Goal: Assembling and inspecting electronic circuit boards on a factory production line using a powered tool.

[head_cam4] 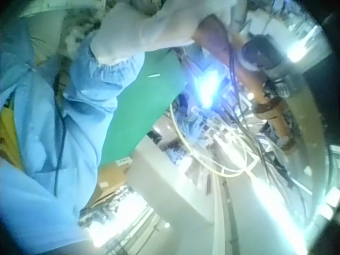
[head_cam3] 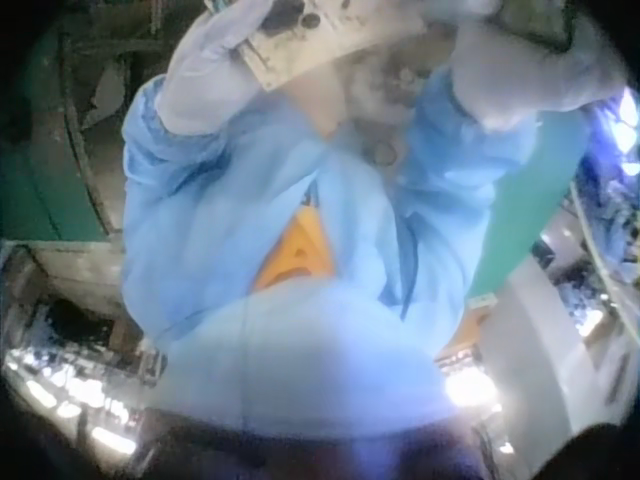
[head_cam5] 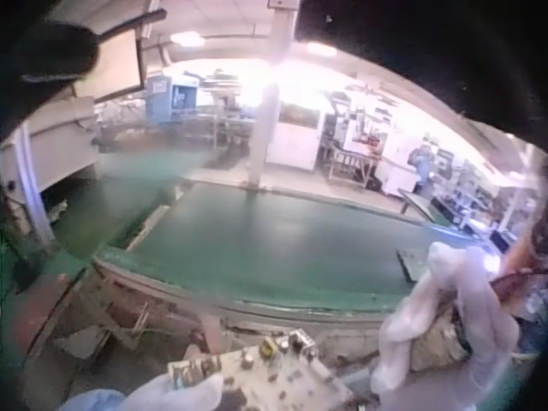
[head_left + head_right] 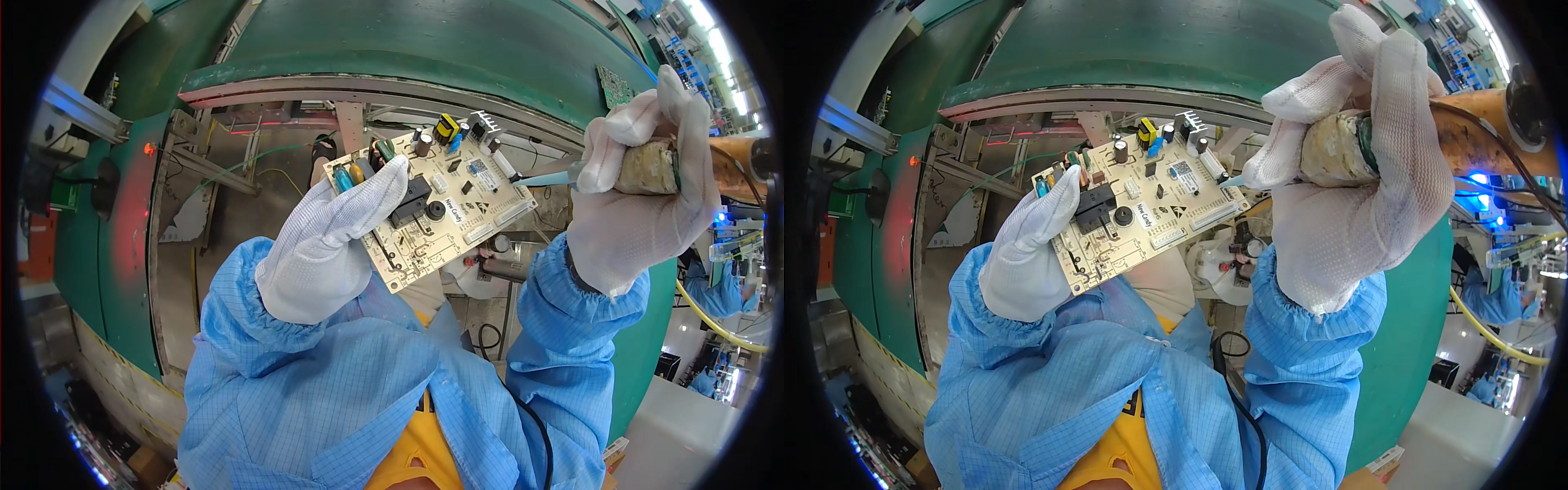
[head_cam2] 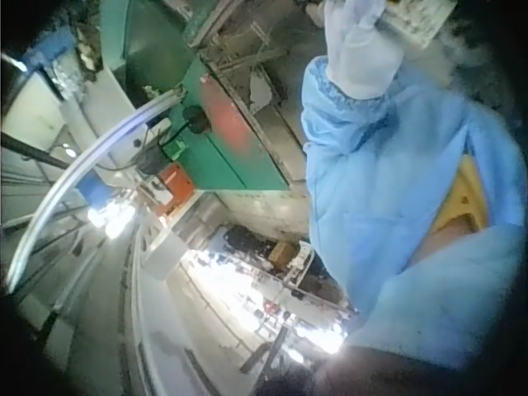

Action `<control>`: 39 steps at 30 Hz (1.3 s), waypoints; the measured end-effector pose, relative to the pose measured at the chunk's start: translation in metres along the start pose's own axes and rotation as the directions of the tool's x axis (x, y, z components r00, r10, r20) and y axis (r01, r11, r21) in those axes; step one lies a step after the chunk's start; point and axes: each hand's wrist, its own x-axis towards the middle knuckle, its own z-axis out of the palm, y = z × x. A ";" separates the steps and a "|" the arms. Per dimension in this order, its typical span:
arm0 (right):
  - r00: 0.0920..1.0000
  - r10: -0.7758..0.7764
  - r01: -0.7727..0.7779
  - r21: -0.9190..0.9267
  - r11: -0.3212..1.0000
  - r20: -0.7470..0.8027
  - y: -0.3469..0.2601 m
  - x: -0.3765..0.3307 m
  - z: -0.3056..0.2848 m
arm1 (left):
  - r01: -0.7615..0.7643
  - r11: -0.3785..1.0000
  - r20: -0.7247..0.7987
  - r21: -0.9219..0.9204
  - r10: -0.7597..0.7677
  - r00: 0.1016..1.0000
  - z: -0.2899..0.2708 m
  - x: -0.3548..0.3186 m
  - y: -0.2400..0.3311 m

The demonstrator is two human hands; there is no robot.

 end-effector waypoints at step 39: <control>0.791 0.544 -0.610 -0.301 0.733 -0.279 -0.012 0.026 -0.105 | 0.507 0.595 -0.718 0.624 0.180 0.672 -0.343 0.111 -0.073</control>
